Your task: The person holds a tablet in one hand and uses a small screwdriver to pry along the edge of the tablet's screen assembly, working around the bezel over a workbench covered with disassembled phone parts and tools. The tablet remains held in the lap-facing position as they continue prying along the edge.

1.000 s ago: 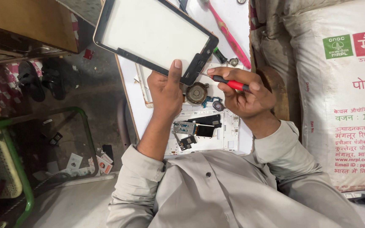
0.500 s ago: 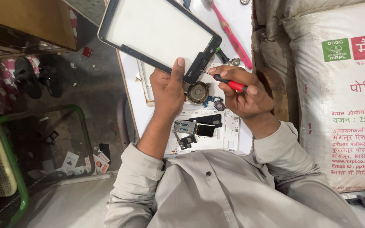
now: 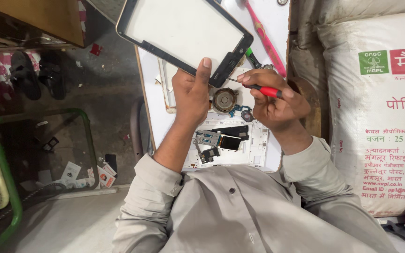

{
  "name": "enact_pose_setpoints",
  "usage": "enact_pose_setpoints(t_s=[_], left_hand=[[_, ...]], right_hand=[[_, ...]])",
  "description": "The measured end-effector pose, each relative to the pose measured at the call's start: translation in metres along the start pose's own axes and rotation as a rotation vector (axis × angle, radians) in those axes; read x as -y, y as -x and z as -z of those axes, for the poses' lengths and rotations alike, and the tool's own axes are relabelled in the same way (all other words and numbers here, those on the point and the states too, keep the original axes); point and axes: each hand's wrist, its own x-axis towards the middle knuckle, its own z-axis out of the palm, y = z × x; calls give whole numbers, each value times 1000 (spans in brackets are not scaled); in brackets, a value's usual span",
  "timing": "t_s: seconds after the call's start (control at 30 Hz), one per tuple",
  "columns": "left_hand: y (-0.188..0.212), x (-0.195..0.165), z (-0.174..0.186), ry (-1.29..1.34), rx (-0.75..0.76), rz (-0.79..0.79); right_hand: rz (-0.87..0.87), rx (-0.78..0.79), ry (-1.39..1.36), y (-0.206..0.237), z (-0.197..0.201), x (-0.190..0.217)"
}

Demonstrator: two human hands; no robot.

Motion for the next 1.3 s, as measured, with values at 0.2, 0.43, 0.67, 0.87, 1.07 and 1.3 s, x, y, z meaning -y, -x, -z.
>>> enact_pose_setpoints(t_s=[0.2,0.43,0.67,0.87,1.07,1.3], left_hand=[[1,4,2,-80,2,-37],[1,-3,2,8,120,65],[-1,-5,1,57,153,93],[-3,-3,0,83,135,71],[-1,-1,2,73,102,74],[-2,1,3,89,106,57]], right_hand=[[19,-50,47,0,0,0],[-48,-40,75,-2,2,8],[2,-10,95,-8,3,10],[-298,150,139,-11,2,15],[-135,36,42,-13,-4,5],[-207,32,-79,-7,-3,4]])
